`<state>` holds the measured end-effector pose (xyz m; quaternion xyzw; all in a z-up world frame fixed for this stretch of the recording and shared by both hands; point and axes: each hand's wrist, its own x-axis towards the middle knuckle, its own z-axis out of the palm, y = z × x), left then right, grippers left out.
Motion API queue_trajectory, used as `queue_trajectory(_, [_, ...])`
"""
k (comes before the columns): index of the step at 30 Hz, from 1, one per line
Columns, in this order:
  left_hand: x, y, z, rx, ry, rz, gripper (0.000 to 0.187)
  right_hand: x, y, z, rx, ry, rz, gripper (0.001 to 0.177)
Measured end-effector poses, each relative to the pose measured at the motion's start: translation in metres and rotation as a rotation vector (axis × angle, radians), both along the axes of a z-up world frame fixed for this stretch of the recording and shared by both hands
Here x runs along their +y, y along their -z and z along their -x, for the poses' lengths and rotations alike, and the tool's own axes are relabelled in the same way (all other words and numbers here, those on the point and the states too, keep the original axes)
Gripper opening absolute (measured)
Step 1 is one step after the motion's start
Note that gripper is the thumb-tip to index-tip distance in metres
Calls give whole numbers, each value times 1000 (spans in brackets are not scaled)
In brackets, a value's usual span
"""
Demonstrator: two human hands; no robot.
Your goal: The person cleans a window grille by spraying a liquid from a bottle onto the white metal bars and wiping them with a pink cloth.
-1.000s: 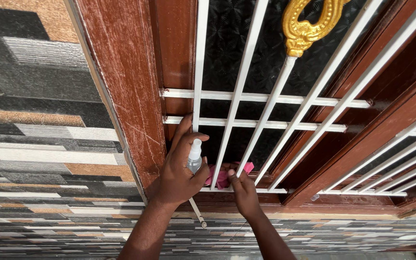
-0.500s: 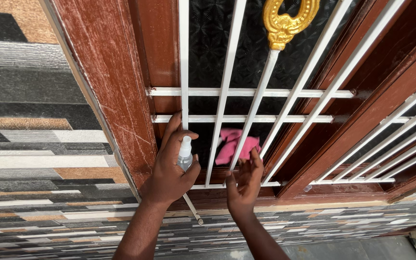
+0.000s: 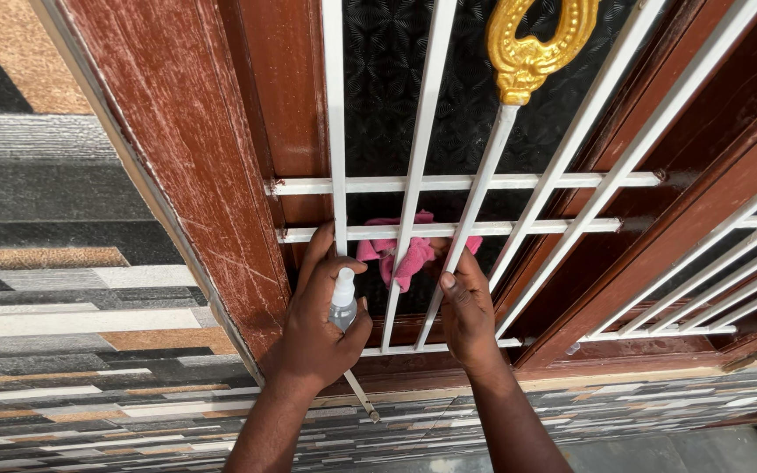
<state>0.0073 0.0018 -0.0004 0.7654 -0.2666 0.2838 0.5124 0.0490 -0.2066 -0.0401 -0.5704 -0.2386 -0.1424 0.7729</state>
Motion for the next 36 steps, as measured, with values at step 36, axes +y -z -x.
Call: queue_trajectory(36, [10, -8, 1, -2, -9, -89, 46, 33, 94, 78, 204, 1031, 640, 49])
